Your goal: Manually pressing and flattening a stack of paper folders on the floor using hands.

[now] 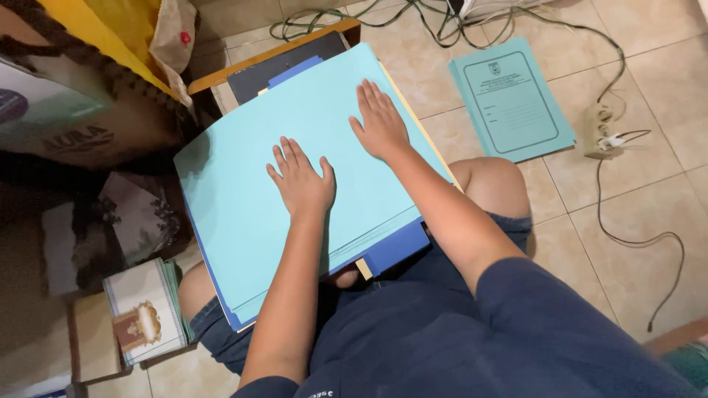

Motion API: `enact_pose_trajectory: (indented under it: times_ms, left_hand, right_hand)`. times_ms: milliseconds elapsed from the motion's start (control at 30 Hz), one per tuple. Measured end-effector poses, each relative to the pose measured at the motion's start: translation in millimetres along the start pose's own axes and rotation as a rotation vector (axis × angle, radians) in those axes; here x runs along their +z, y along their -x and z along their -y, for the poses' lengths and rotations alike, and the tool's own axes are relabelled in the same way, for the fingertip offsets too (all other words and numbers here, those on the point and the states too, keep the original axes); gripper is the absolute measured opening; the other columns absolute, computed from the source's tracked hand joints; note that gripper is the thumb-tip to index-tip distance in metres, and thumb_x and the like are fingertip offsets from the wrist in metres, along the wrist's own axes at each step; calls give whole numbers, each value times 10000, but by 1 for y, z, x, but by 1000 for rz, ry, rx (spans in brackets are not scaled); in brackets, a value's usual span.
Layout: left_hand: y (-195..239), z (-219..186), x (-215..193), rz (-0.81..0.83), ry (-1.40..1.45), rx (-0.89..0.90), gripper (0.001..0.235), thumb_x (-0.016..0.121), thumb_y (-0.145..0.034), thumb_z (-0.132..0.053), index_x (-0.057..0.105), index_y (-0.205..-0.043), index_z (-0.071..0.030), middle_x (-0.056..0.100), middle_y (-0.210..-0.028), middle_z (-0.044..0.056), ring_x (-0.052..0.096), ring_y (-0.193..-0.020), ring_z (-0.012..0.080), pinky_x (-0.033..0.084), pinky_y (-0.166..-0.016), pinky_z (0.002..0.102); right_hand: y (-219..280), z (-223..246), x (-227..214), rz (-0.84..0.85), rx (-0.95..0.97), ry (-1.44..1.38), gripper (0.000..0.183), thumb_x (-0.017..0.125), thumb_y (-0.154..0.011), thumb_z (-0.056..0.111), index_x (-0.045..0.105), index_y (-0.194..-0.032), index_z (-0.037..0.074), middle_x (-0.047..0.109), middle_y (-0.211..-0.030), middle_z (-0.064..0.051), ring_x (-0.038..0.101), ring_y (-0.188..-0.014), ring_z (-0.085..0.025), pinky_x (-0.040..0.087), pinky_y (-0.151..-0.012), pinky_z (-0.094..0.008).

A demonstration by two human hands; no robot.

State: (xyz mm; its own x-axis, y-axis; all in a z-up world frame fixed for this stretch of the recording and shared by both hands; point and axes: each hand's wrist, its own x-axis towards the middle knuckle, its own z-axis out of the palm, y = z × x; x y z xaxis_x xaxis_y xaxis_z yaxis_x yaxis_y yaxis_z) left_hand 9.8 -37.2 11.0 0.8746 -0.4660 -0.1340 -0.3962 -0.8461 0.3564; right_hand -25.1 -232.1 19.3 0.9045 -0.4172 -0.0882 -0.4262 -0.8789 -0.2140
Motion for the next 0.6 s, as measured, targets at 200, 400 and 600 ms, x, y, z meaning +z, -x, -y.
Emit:
enact_pose_trajectory:
  times_ms: [200, 400, 600]
  left_hand:
    - [0, 0, 1, -8, -16, 7, 769, 303, -1040, -487, 230, -1617, 16, 166, -1713, 184, 100, -1592, 340, 35, -1268, 570]
    - [-2, 2, 4, 2, -7, 18, 763, 303, -1044, -478, 224, -1619, 19, 158, -1714, 190, 90, -1594, 343, 16, -1265, 579]
    - [-5, 5, 9, 12, 9, 27, 772, 321, -1041, -476, 213, -1618, 25, 144, -1713, 202, 82, -1593, 354, 7, -1262, 590]
  right_hand:
    - [104, 3, -19, 54, 39, -35, 660, 344, -1100, 390, 242, -1611, -15, 179, -1698, -205, 140, -1585, -288, 75, -1287, -416]
    - [111, -9, -14, 101, -15, -36, 717, 341, -1085, 468, 218, -1620, 8, 161, -1698, -218, 131, -1585, -305, 71, -1282, -443]
    - [11, -16, 0, 18, -40, 11, 736, 371, -1085, 495, 210, -1633, 31, 145, -1704, -205, 113, -1590, -301, 81, -1295, -445]
